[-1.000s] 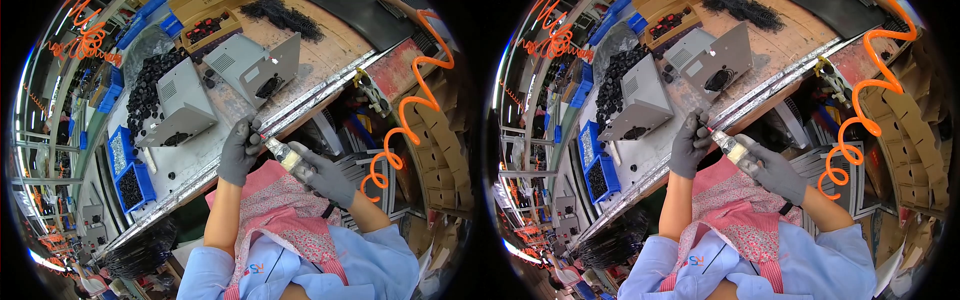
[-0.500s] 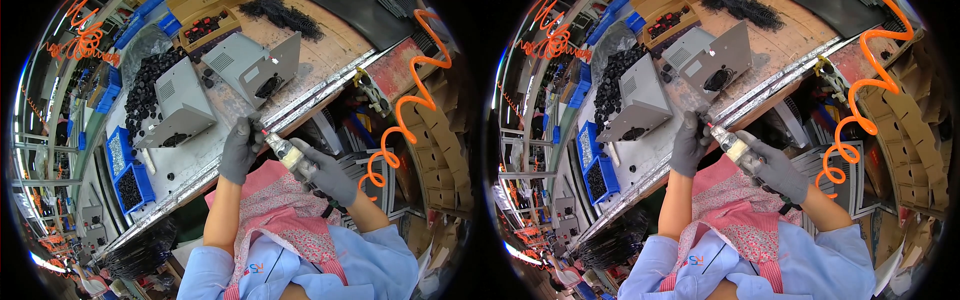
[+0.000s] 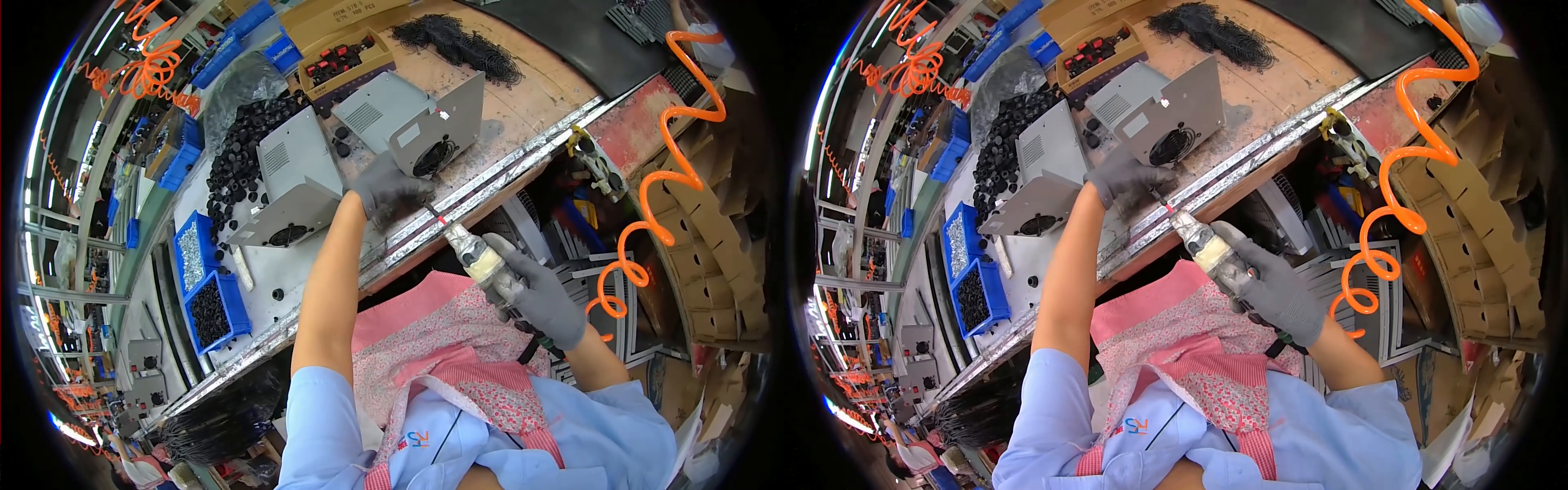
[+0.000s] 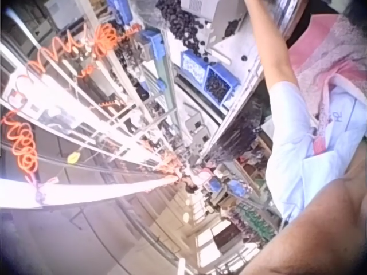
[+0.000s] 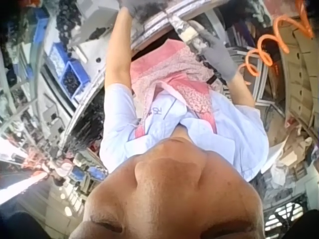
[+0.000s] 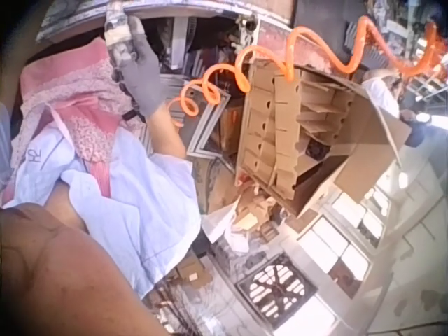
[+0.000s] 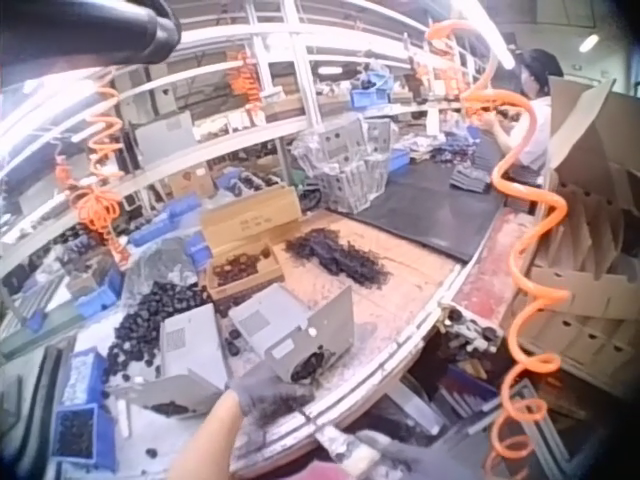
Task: Assembling the metal casing for an electronic device, installing fans and securing components with an electric screwdriver.
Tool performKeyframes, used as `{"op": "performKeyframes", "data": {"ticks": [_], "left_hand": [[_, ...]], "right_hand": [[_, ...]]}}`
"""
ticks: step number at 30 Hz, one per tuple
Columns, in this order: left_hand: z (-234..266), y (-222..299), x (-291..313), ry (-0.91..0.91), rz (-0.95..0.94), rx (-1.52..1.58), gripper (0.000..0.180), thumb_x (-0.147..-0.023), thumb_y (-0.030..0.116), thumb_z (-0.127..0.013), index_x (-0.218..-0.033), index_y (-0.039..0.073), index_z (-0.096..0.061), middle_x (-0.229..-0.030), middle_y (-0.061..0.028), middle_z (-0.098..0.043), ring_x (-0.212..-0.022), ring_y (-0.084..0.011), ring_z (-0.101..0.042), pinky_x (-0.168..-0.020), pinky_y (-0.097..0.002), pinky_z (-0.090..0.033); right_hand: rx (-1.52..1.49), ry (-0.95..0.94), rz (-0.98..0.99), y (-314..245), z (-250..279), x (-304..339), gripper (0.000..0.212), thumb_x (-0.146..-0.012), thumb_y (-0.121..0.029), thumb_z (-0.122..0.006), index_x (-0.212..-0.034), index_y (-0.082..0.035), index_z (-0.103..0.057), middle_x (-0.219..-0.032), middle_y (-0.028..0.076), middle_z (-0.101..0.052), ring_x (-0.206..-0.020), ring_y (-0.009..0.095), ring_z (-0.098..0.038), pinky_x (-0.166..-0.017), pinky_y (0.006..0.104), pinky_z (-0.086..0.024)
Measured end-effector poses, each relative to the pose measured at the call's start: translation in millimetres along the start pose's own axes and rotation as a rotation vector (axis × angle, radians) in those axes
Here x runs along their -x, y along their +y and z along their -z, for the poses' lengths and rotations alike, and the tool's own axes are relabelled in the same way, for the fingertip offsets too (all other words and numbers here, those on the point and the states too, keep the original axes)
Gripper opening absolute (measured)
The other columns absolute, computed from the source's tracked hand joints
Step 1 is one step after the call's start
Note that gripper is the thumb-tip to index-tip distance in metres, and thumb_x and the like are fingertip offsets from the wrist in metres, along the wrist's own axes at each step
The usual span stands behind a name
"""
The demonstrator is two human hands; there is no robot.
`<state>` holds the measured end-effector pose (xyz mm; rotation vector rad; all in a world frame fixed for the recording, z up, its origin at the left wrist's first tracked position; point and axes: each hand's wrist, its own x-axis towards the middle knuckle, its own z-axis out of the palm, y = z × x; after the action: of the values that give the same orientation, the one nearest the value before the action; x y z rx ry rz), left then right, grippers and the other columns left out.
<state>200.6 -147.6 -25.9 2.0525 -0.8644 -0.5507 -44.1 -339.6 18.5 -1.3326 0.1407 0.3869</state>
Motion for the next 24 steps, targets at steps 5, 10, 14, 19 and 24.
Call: {"op": "performKeyframes", "data": {"ticks": [5,10,14,19,24], "left_hand": [[-5.3,4.7,18.7,0.071,-0.023,-0.093,0.056,-0.068,0.027,-0.076,-0.113,0.002,-0.056,-0.105,-0.0154,-0.062,-0.095,-0.0234,-0.057,-0.086,-0.0309,-0.043],[-19.5,9.0,34.8,0.215,0.098,-0.045,0.047,-0.067,0.031,-0.075,-0.106,0.007,-0.062,-0.095,-0.0119,-0.065,-0.087,-0.0240,-0.061,-0.077,-0.0320,-0.047],[-28.0,13.5,37.9,0.334,0.172,-0.288,0.044,-0.066,0.034,-0.074,-0.101,0.010,-0.064,-0.091,-0.0113,-0.066,-0.081,-0.0262,-0.062,-0.073,-0.0340,-0.048],[-28.5,-6.0,39.8,0.317,0.107,-0.320,0.048,-0.064,0.034,-0.072,-0.104,0.011,-0.062,-0.092,-0.0133,-0.065,-0.083,-0.0308,-0.061,-0.073,-0.0363,-0.047],[-25.8,-9.6,41.9,0.296,0.021,-0.242,0.049,-0.066,0.031,-0.071,-0.109,0.011,-0.059,-0.095,-0.0151,-0.063,-0.086,-0.0336,-0.060,-0.074,-0.0377,-0.047]], "right_hand": [[0.013,0.050,0.015,-1.9,1.0,0.6,0.057,-0.085,-0.018,-0.052,-0.138,-0.007,-0.033,-0.098,0.004,-0.054,-0.064,0.005,-0.049,-0.055,0.0200,-0.045],[0.074,0.043,0.001,7.0,10.8,-5.9,0.056,-0.085,-0.012,-0.048,-0.138,-0.008,-0.031,-0.098,0.005,-0.054,-0.070,0.007,-0.050,-0.058,0.0207,-0.047],[0.054,0.065,0.005,6.2,4.6,-15.7,0.056,-0.085,-0.016,-0.047,-0.138,-0.008,-0.032,-0.095,0.003,-0.053,-0.064,0.004,-0.049,-0.057,0.0194,-0.045],[0.043,0.019,0.023,12.5,2.9,-26.1,0.056,-0.084,-0.015,-0.045,-0.138,-0.008,-0.031,-0.097,0.004,-0.053,-0.064,0.004,-0.048,-0.057,0.0193,-0.045],[0.039,0.001,0.031,13.5,-0.8,-30.8,0.056,-0.084,-0.014,-0.045,-0.138,-0.008,-0.031,-0.099,0.004,-0.053,-0.064,0.004,-0.048,-0.055,0.0197,-0.045]]}}
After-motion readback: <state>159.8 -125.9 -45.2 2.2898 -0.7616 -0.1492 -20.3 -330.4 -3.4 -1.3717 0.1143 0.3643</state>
